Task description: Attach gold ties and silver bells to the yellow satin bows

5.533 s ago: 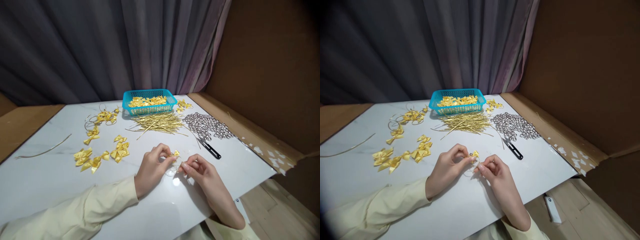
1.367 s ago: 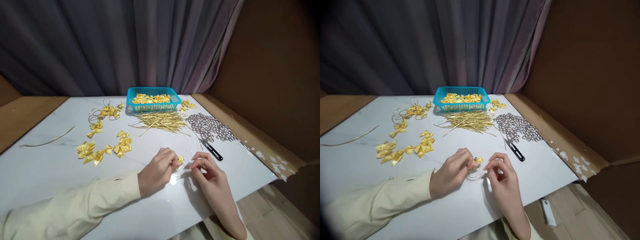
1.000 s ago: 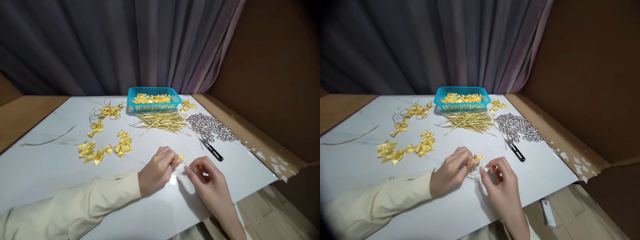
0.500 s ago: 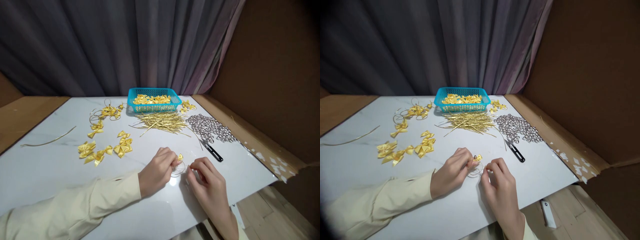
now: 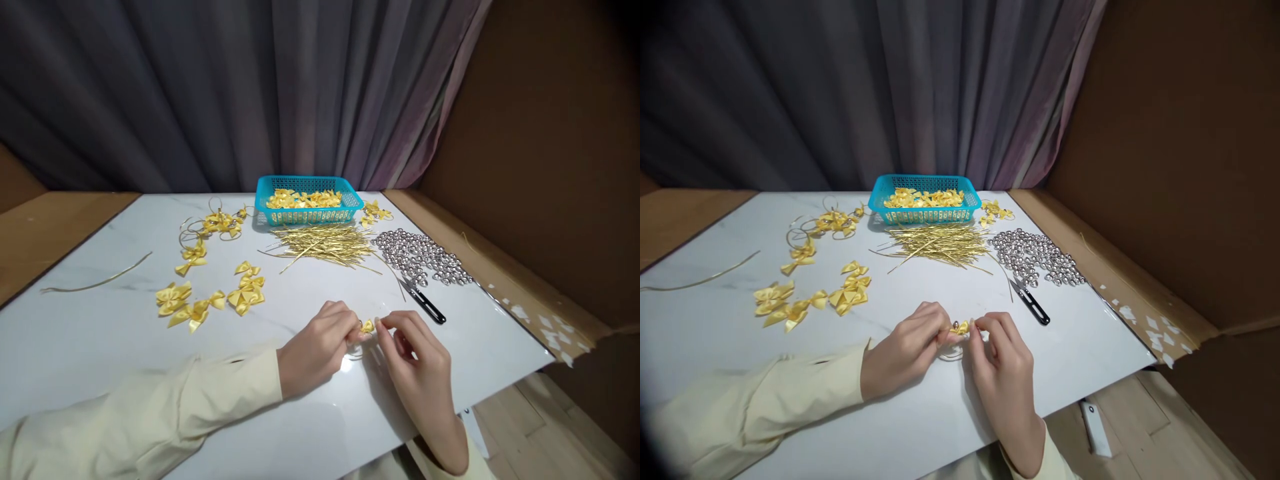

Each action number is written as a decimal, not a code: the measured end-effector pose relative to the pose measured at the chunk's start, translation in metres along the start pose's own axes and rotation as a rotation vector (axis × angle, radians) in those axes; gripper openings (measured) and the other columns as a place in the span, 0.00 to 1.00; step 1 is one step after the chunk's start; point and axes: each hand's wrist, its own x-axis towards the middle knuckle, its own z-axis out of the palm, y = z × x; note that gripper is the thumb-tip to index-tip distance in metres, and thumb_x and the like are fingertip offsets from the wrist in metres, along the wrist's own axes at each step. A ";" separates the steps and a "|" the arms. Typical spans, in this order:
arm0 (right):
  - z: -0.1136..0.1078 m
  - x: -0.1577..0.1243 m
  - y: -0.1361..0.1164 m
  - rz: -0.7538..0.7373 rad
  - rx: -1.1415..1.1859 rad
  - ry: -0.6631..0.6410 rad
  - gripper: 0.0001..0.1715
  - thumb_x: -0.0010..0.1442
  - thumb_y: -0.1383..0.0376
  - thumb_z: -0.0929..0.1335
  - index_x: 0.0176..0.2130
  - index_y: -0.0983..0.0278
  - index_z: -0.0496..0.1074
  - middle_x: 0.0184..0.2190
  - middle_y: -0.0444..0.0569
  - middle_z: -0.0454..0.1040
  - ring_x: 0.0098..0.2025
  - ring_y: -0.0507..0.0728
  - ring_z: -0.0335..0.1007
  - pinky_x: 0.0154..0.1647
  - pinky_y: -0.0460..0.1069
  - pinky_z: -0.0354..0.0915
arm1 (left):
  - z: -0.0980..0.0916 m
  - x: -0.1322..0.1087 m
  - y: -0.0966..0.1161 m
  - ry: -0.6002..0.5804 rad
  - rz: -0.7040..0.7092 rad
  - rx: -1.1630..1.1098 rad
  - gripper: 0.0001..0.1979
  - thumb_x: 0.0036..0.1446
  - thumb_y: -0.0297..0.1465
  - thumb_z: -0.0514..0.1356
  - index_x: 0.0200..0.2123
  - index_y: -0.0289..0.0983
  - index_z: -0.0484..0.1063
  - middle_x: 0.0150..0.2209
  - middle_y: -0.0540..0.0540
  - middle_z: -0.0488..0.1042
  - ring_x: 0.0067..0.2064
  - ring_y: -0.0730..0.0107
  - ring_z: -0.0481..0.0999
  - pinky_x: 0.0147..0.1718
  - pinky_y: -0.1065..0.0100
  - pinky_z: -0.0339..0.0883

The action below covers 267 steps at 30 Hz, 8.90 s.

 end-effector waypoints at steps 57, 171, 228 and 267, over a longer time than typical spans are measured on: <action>0.001 -0.015 -0.011 0.305 0.282 -0.315 0.13 0.53 0.67 0.64 0.19 0.66 0.61 0.15 0.39 0.53 0.19 0.47 0.46 0.19 0.43 0.46 | 0.001 0.005 0.021 0.095 -0.465 -0.319 0.16 0.55 0.27 0.56 0.22 0.38 0.50 0.24 0.53 0.61 0.27 0.75 0.62 0.28 0.72 0.58; -0.007 0.001 -0.012 0.325 0.404 -0.472 0.18 0.62 0.63 0.59 0.22 0.64 0.59 0.14 0.38 0.56 0.17 0.47 0.51 0.21 0.43 0.50 | -0.011 0.015 0.027 0.207 -0.569 -0.614 0.21 0.56 0.31 0.56 0.16 0.37 0.48 0.20 0.54 0.54 0.25 0.75 0.56 0.27 0.69 0.53; -0.003 -0.005 -0.005 0.123 0.070 -0.440 0.11 0.62 0.63 0.60 0.31 0.64 0.65 0.17 0.39 0.62 0.17 0.47 0.54 0.20 0.42 0.51 | -0.012 0.022 0.022 0.167 -0.711 -0.439 0.11 0.51 0.34 0.61 0.39 0.38 0.72 0.27 0.51 0.75 0.32 0.69 0.73 0.36 0.69 0.66; -0.005 -0.003 -0.015 0.523 0.547 -0.069 0.12 0.55 0.59 0.67 0.29 0.67 0.68 0.11 0.35 0.49 0.14 0.45 0.43 0.15 0.42 0.45 | -0.014 0.020 0.017 0.277 -0.605 -0.390 0.10 0.52 0.33 0.60 0.38 0.38 0.65 0.27 0.52 0.70 0.30 0.70 0.73 0.28 0.72 0.65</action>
